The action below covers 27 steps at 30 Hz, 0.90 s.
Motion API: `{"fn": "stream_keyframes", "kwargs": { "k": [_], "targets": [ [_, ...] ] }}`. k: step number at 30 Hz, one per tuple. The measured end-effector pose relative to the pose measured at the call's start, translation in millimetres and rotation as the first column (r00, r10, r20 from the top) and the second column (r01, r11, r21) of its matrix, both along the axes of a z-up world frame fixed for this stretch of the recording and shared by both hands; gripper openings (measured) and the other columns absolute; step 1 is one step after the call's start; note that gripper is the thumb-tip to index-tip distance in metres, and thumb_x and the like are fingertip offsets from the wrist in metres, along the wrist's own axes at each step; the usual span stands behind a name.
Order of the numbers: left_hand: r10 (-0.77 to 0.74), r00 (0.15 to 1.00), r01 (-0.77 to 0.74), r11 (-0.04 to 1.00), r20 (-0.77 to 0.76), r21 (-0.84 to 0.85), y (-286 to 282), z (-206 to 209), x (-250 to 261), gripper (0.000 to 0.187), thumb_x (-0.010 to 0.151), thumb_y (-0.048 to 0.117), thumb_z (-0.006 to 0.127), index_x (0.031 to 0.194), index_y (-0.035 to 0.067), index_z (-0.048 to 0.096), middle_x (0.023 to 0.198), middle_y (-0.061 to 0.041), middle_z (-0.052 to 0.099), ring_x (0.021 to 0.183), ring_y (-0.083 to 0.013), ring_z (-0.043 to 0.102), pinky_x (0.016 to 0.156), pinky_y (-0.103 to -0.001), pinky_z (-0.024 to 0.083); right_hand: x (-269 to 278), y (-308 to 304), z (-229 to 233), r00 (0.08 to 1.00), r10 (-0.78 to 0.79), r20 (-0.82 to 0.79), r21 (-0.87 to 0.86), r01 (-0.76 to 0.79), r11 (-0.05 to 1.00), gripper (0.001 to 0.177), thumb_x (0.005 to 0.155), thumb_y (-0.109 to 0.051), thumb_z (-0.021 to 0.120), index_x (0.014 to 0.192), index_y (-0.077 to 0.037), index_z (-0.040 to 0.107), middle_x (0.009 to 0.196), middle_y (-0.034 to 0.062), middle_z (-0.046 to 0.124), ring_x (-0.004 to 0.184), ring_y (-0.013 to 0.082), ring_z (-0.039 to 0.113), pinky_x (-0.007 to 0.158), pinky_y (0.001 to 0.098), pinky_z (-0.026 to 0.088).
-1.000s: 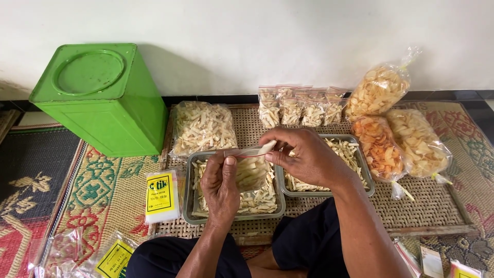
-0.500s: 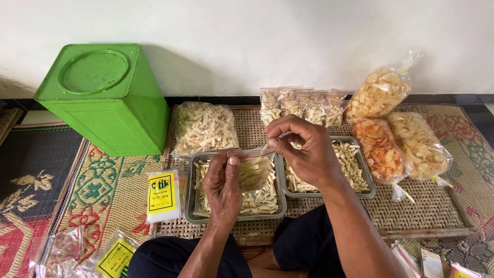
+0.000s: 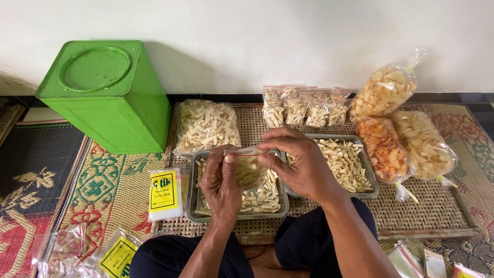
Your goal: Packing small snack pieces from a metal tray into individual plastic bags while sitting on the floor.
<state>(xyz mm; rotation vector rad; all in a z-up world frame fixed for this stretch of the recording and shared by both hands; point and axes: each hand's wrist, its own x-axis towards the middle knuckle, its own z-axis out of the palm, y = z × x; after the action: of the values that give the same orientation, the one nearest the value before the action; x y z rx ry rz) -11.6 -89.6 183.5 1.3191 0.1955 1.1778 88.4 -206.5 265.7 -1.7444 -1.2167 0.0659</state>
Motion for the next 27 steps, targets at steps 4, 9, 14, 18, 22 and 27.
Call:
{"fn": "stream_keyframes", "kwargs": {
  "k": [4,9,14,18,22,27],
  "targets": [
    [0.014,1.0,-0.014,0.999,-0.017,-0.029,1,-21,4,0.021,0.109,0.014,0.049,0.107,0.005,0.068,0.093,-0.011,0.072,0.094,-0.0148,0.062,0.09,-0.041,0.053,14,-9,-15,1.0,0.006,-0.01,-0.04,-0.007,0.999,0.013,0.093,0.004,0.068,0.099,-0.002,0.078,0.09,0.0194,0.077,0.084,0.0333,0.075,0.076,0.0445,0.06],
    [-0.042,0.997,0.046,0.997,-0.064,0.054,4,-1,-6,0.014,0.106,0.016,0.056,0.104,0.007,0.066,0.084,-0.01,0.069,0.087,-0.0125,0.062,0.081,-0.04,0.054,15,-19,-6,0.998,0.057,-0.002,-0.072,-0.057,0.996,0.011,0.089,0.006,0.069,0.093,-0.003,0.075,0.076,0.014,0.072,0.066,0.0282,0.07,0.065,0.0415,0.058],
    [-0.019,0.994,0.028,0.996,-0.107,0.089,6,-13,-14,0.014,0.107,0.015,0.054,0.104,0.007,0.066,0.089,-0.011,0.072,0.091,-0.0171,0.07,0.081,-0.043,0.057,12,-21,-4,0.995,0.064,-0.08,-0.05,-0.068,0.996,0.009,0.089,0.002,0.072,0.097,-0.003,0.074,0.073,0.0119,0.071,0.065,0.022,0.067,0.062,0.038,0.056],
    [-0.124,0.986,0.137,0.985,-0.116,0.107,6,-2,-23,0.011,0.103,0.012,0.058,0.1,0.004,0.064,0.094,-0.016,0.072,0.093,-0.0241,0.074,0.08,-0.046,0.062,12,-21,-17,0.991,0.087,-0.1,-0.011,-0.088,0.996,0.006,0.091,0.0,0.07,0.087,-0.003,0.072,0.069,0.0112,0.066,0.064,0.0221,0.063,0.063,0.0384,0.055],
    [-0.165,0.964,0.213,0.949,-0.209,0.234,16,-11,-27,0.004,0.1,0.007,0.062,0.1,0.004,0.065,0.096,-0.018,0.072,0.096,-0.0354,0.075,0.077,-0.052,0.063,13,-23,-29,0.986,0.093,-0.137,0.025,-0.09,0.996,0.007,0.094,0.0,0.068,0.088,-0.003,0.07,0.072,0.0118,0.065,0.066,0.0237,0.063,0.065,0.0393,0.055],
    [-0.147,0.966,0.178,0.975,-0.214,0.135,17,-32,-29,0.009,0.098,0.017,0.068,0.101,0.009,0.065,0.103,-0.01,0.072,0.096,-0.0198,0.073,0.079,-0.03,0.062,14,-25,-48,0.975,0.1,-0.199,-0.007,-0.104,0.995,0.006,0.098,-0.012,0.069,0.093,-0.008,0.067,0.086,0.0024,0.065,0.079,0.0144,0.062,0.074,0.0292,0.054]
  ]
}}
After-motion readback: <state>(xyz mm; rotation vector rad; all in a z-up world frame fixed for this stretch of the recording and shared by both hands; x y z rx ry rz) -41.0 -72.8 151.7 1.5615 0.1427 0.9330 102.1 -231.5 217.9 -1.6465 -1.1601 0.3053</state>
